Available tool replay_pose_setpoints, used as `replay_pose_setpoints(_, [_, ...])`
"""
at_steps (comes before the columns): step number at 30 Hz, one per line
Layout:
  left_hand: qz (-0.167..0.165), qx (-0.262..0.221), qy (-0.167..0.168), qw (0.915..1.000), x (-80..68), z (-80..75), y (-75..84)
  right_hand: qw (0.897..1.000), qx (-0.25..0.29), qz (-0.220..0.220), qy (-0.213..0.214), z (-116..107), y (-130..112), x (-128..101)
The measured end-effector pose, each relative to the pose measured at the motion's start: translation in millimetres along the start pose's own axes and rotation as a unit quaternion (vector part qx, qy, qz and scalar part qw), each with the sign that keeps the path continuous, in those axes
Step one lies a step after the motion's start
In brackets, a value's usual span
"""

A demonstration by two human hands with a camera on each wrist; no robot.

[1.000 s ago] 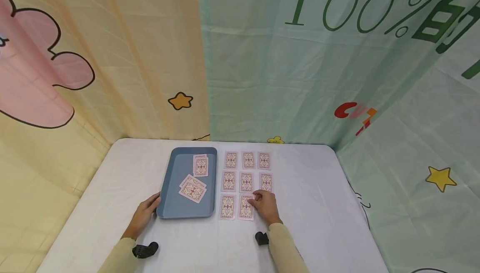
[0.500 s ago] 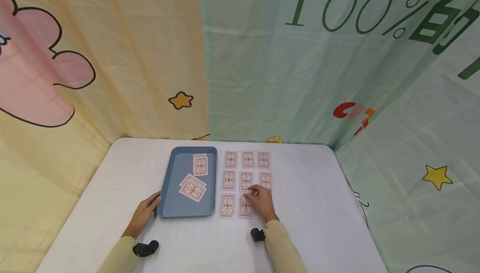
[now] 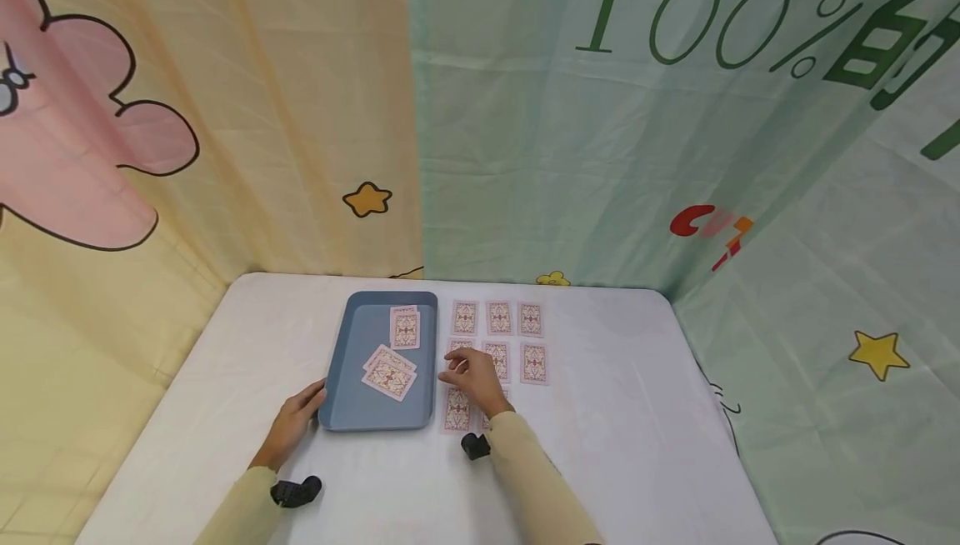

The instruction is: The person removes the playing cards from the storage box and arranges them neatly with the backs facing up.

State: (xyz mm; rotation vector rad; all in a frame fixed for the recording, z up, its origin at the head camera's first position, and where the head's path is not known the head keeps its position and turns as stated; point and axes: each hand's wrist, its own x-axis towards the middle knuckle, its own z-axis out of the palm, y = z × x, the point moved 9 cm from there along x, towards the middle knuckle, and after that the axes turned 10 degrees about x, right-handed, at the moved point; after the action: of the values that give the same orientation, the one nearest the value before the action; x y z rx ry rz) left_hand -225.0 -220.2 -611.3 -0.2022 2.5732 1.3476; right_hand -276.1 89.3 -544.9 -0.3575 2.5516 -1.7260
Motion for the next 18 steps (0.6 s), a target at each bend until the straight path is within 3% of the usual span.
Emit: replay_pose_setpoints(18, [0.006,-0.012,0.009,0.9999,2.1,0.5,-5.0,0.998,0.030,-0.005,-0.046,79,-25,29])
